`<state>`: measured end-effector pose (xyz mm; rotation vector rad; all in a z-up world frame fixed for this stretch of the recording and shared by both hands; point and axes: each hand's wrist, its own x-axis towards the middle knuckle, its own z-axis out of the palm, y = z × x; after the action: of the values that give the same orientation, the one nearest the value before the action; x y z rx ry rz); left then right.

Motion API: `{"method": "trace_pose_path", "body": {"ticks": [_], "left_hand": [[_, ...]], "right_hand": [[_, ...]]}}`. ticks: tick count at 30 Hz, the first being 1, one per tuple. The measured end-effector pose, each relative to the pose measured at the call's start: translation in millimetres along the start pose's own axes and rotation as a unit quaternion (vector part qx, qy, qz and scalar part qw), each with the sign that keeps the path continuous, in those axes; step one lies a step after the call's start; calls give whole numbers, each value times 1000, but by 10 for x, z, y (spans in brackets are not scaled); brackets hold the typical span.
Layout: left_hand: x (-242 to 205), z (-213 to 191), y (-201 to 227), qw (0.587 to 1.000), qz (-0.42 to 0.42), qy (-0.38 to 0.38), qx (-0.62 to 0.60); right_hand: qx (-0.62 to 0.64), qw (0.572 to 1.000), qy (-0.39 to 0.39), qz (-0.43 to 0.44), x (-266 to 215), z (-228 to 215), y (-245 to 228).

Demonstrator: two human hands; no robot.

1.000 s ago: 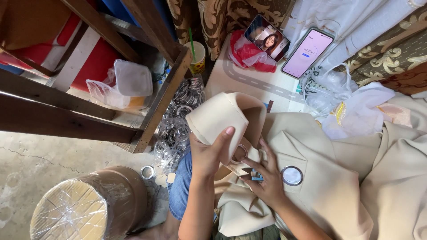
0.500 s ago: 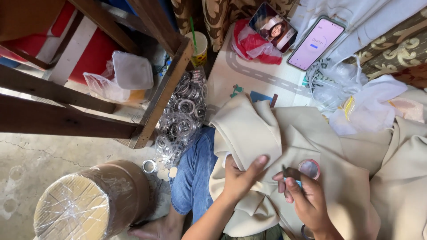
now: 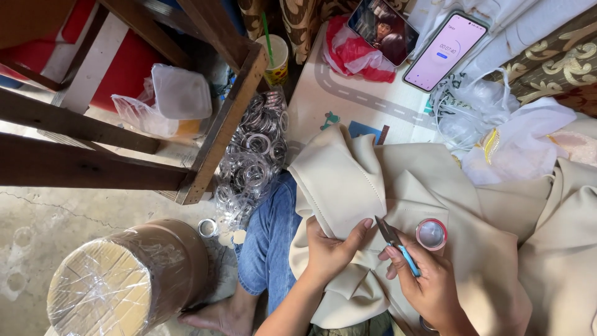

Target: Cutting holes in curtain fabric and manually attaching plastic grommet rings.

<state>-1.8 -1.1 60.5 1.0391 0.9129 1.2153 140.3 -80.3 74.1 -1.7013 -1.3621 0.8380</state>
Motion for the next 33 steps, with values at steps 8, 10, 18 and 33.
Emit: {"method": "trace_pose_path", "body": {"ticks": [8,10,18,33], "left_hand": [[2,3,36,998,25,-5,49],[-5,11,31,999,9,-12,41],[-2,18,24,995,45,-24,87],[-19,-11,31,992,14,-68,104]], "right_hand": [[-53,998,-12,20,-22,-21,7],[-37,998,-17,40,-33,-24,18],[48,996,-28,64,-23,-11,140],[-61,998,4,-15,-78,69,353]]}}
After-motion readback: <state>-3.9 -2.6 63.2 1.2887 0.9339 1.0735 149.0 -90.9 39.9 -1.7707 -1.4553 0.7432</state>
